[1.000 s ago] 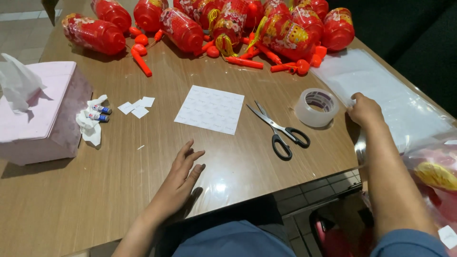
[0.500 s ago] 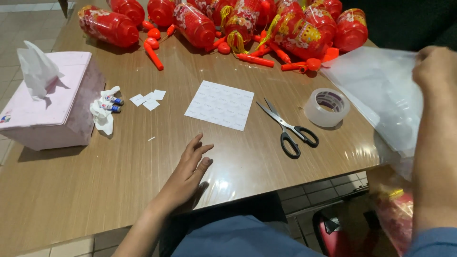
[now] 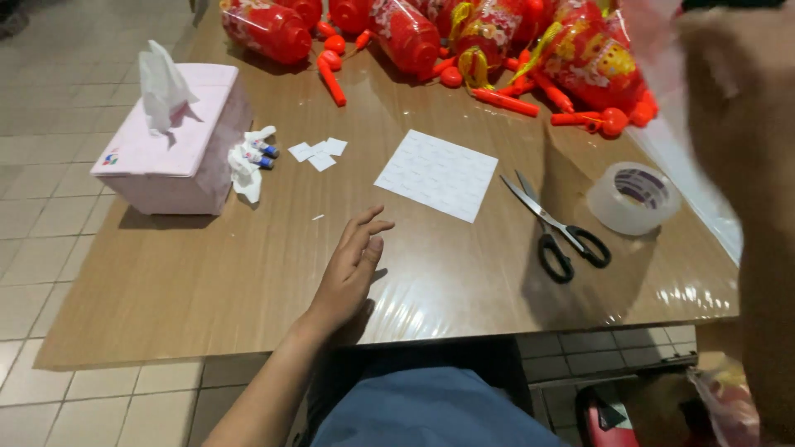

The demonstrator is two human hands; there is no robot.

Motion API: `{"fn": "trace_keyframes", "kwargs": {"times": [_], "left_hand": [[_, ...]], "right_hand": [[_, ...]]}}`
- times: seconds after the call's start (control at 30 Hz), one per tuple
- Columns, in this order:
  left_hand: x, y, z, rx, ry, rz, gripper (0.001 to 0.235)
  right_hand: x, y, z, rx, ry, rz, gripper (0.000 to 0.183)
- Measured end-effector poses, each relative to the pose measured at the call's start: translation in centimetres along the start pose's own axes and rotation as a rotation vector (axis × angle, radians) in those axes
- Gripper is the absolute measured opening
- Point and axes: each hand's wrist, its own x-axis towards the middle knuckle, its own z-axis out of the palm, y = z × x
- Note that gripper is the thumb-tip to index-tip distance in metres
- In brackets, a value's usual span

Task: Assembling and packaging traditional red lanterns by wrapping them in plastic and attaching handle components.

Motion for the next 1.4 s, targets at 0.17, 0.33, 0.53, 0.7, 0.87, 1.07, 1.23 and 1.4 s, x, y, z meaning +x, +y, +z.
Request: {"fn": "trace_keyframes", "kwargs": {"times": [0.17, 0.33, 0.53, 0.7, 0.87, 1.07, 1.23, 1.4], "left_hand": [[-1.4, 1.1, -2.2, -0.052, 0.327, 0.107, 0.046], [-2.3, 1.1, -4.6, -0.058, 0.566, 0.283, 0.036], [-3.4, 2.0, -5.4, 0.058, 0.608, 0.400, 0.031], [-4.3, 2.4, -2.6, 0.205, 0.466, 0.455, 0.026], [-5.2, 3.9, 3.1, 0.294, -0.180, 0.667, 0.026], [-4.8, 2.5, 6.8, 0.313, -0.253, 0.834, 0.024], [-3.5, 2.3, 6.4, 0.421, -0.179, 0.681, 0.027], [-2.2, -0.6, 5.1, 0.708, -0.091, 0.423, 0.049]], "right_hand": [[2.5, -22.5, 2.8, 0.050, 0.015, -0.260, 0.022], [-1.1, -31.8, 5.5, 0.228, -0.235, -0.351, 0.022], [-3.6, -36.0, 7.0, 0.522, -0.644, -0.256, 0.028], [-4.2, -36.9, 6.7, 0.591, -0.739, -0.160, 0.038], [-5.2, -36.2, 9.0, 0.645, -0.740, -0.136, 0.051], [-2.6, -39.0, 11.2, 0.277, -0.724, -0.254, 0.099], [-0.6, -40.6, 10.1, 0.322, -0.942, -0.290, 0.079], [-1.9, -40.3, 11.1, 0.421, -0.883, -0.255, 0.065]]}}
